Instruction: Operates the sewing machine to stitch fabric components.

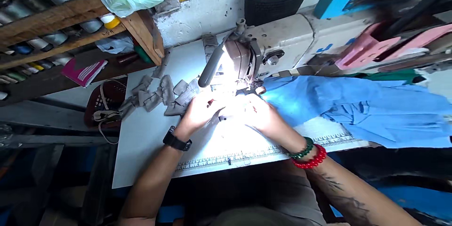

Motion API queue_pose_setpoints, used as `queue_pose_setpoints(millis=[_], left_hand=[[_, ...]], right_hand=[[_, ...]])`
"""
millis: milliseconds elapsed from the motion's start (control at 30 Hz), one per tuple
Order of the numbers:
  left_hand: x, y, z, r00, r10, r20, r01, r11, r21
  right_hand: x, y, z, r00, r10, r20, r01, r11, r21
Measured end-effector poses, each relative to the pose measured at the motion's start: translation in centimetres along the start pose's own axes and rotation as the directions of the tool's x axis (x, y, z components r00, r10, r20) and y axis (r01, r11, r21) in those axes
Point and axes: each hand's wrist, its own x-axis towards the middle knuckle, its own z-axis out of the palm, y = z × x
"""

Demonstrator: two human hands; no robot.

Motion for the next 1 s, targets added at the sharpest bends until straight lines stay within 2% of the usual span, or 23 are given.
queue_pose_setpoints(millis=[200, 300, 433, 467, 533, 600, 667, 700, 800, 900, 1000], left_hand=[[-0.4, 0.7, 1.4, 0.998, 0.051, -0.030, -0.053, 0.995, -0.088], [-0.7, 0.6, 1.1, 0.992, 0.120, -0.034, -0.124, 0.982, -0.142], [-1.0, 0.5, 1.5, 0.986, 0.165, -0.027, -0.167, 0.959, -0.230], [-1.1, 0.5, 1.4, 0.991, 0.131, 0.004, -0.126, 0.962, -0.241], [-0.9, 0.9, 0.7, 0.993, -0.014, 0.117, 0.039, 0.975, -0.219], [-0.7, 1.4, 0.2, 0.938, -0.166, 0.304, 0.233, 0.951, -0.201], [-0.4, 1.6, 0.7, 0.883, -0.252, 0.395, 0.358, 0.906, -0.224], [-0.2, 1.7, 0.9, 0.873, -0.280, 0.399, 0.391, 0.892, -0.229], [0.6, 1.2, 1.5, 0.917, -0.282, 0.282, 0.322, 0.941, -0.105], [2.0, -0.2, 2.7, 0.950, -0.233, 0.206, 0.210, 0.969, 0.131], [3.0, 0.0, 3.1, 0.956, -0.249, 0.155, 0.219, 0.958, 0.187]], right_hand=[[-0.1, -0.1, 0.3, 0.999, -0.019, 0.050, 0.012, 0.992, 0.126], [-0.1, 0.3, 0.0, 0.999, -0.021, 0.033, 0.017, 0.993, 0.115], [0.6, 0.7, 0.1, 0.995, -0.039, 0.086, 0.017, 0.971, 0.239], [0.6, 0.8, 0.2, 0.996, -0.035, 0.082, 0.013, 0.969, 0.247], [0.7, 0.9, 0.2, 0.997, -0.014, 0.072, -0.005, 0.966, 0.260], [0.5, 0.9, 0.2, 0.996, 0.006, 0.089, -0.031, 0.960, 0.278], [0.5, 0.7, 0.4, 0.995, 0.017, 0.094, -0.043, 0.959, 0.280], [0.5, 0.6, 0.4, 0.995, 0.018, 0.094, -0.044, 0.961, 0.273], [0.4, 0.9, -0.2, 0.990, 0.049, 0.131, -0.069, 0.985, 0.158], [-0.4, 1.3, -1.0, 0.991, 0.076, 0.107, -0.063, 0.990, -0.124], [-1.5, 1.2, -0.7, 1.000, 0.004, 0.030, 0.008, 0.932, -0.364]])
